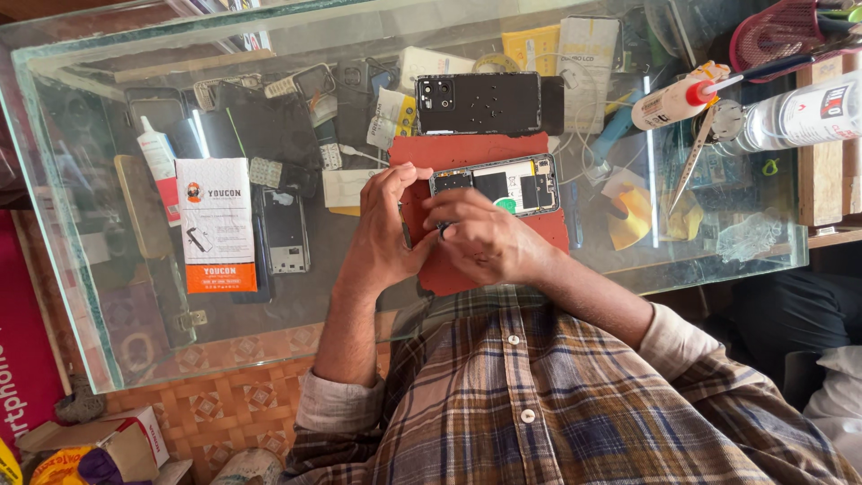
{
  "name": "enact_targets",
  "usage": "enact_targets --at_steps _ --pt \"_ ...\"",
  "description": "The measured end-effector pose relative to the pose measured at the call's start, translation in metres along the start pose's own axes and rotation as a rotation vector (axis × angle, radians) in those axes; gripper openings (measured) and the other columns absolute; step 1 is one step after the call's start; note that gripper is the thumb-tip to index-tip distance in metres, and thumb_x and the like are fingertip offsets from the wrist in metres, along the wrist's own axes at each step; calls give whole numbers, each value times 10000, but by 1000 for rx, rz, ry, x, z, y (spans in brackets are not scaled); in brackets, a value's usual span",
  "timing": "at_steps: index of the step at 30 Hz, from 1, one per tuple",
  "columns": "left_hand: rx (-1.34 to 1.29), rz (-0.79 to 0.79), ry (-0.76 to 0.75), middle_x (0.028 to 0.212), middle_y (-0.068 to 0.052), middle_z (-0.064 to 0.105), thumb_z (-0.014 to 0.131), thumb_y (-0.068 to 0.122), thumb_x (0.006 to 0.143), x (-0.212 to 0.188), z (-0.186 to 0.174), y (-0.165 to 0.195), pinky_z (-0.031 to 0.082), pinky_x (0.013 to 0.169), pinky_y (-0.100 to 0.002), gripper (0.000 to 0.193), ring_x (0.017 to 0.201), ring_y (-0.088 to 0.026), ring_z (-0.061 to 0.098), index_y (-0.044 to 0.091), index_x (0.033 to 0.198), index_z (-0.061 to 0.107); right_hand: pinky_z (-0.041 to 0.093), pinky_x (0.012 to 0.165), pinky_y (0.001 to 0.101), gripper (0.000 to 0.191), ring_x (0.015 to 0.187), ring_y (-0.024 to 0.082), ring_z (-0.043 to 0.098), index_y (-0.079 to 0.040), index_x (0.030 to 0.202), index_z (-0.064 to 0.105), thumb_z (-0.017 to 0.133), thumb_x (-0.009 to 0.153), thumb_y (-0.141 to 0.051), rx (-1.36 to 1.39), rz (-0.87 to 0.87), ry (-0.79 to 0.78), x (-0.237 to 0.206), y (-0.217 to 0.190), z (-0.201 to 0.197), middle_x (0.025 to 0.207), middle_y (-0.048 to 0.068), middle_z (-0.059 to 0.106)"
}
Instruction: The person uses a blue plastic spudger to pry and separate the screen assembly from the phone chassis. They work around the edges of the device, then lift the screen to expose the internal components and ribbon cables.
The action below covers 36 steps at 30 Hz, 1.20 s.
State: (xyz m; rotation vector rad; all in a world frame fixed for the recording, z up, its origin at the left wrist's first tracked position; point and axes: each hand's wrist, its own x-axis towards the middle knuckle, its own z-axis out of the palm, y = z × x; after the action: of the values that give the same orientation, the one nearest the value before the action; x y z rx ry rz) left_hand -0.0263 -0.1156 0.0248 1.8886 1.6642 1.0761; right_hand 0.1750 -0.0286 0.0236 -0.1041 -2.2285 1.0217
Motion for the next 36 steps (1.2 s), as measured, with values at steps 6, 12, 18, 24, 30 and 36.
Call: enact_targets --at_steps 6,12,18,24,30,36 --pt "-11 -19 3 1454 -109 584 863 165 813 -1 1 0 287 1247 -492 860 1441 -367 436 49 1463 313 601 720 346 373 908 283 726 -134 1079 559 769 864 86 -72 249 -22 3 -3 0 1079 136 662" --pt "-50 -56 -22 1470 -110 574 883 170 820 -1 0 1 255 1240 -497 906 1435 -372 416 40 1477 272 545 874 474 562 1048 358 649 -146 1312 416 769 921 49 16 -72 111 -3 2 4 1211 160 592" --pt "-21 -68 -26 1484 -100 594 808 75 797 0 0 2 267 1272 -474 878 1460 -350 430 61 1494 273 651 943 436 602 1194 353 704 -192 1347 470 637 903 180 203 37 -41 0 3 1 1257 166 618" --pt "57 -7 -26 1520 -77 537 841 133 791 1 0 4 272 1276 -473 869 1464 -325 453 79 1495 334 601 755 404 564 1024 335 661 -233 1185 503 815 814 56 -160 208 14 12 -5 -1 1113 185 608" --pt "46 -21 -6 1522 -65 506 844 160 802 2 2 2 286 1261 -465 856 1446 -316 443 70 1492 347 499 1046 608 619 1087 384 650 -137 1322 363 505 865 256 302 -89 20 13 -2 0 1147 177 576" --pt "55 -16 -31 1528 -48 519 865 174 766 2 2 0 284 1251 -478 901 1450 -322 435 50 1469 313 609 1031 492 621 1099 345 684 -170 1371 400 694 946 174 151 67 25 17 -3 -4 1143 140 607"
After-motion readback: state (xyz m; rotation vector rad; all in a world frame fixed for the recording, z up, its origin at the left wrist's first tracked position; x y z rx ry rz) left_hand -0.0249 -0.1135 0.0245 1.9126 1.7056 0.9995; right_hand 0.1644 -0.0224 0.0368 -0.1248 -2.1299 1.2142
